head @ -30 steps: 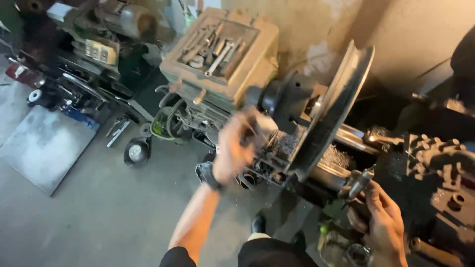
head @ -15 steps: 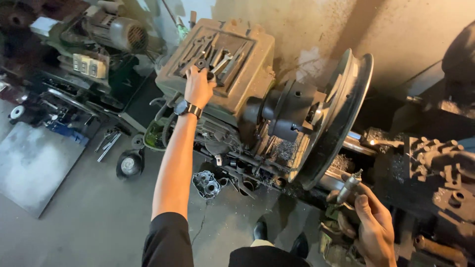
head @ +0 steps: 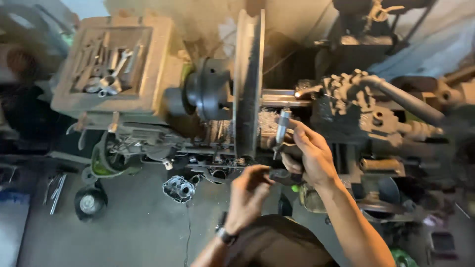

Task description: Use a micrometer to measure internal dimensions and a lathe to machine a motorcycle wheel hub.

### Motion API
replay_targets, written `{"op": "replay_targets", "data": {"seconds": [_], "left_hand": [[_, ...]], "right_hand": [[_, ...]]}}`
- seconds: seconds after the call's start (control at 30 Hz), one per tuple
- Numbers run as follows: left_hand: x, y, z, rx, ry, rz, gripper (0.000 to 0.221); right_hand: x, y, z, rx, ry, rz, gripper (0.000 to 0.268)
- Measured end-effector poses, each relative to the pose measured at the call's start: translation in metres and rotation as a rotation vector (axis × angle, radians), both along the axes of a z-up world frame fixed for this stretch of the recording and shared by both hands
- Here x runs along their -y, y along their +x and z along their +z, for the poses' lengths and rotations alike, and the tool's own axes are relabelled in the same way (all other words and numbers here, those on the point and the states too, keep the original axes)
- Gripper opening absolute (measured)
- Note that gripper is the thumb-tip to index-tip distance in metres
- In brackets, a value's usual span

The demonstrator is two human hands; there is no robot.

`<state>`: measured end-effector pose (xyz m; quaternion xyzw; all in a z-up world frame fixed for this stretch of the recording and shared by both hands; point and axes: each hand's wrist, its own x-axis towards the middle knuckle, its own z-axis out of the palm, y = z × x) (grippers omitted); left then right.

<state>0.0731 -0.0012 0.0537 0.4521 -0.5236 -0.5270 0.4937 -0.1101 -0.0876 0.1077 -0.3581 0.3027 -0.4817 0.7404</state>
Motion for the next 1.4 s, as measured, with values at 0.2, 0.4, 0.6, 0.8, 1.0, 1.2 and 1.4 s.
{"op": "replay_targets", "data": {"seconds": [0.2,0.4,0.6,0.8,1.0,1.2,1.4], "left_hand": [[-0.014,-0.077,-0.070,-0.386,0.154,-0.169,0.032],[-0.020,-0.105,-0.059,-0.477,0.339,-0.200,0.020],[-0.029,-0.117,-0.055,-0.570,0.310,-0.254,0.019],[-0.037,-0.122,-0.055,-0.611,0.280,-0.291,0.018],[-0.039,-0.118,-0.055,-0.590,0.318,-0.323,0.021],[-0.042,-0.119,-0.063,-0.593,0.300,-0.321,0.017],[-0.046,-0.120,-0.073,-0.610,0.338,-0.299,0.016]], "right_hand": [[-0.008,-0.035,-0.017,0.026,-0.002,-0.010,0.052],[-0.021,-0.064,-0.023,0.027,0.010,-0.031,0.055],[-0.017,-0.104,-0.050,-0.402,-0.356,-0.182,0.067],[0.001,-0.112,0.002,0.093,-0.266,-0.073,0.053],[0.005,-0.112,-0.005,0.036,-0.173,-0.101,0.044],[0.010,-0.111,-0.013,0.086,-0.141,-0.066,0.048],[0.011,-0.112,-0.018,0.074,-0.163,-0.065,0.051]]}}
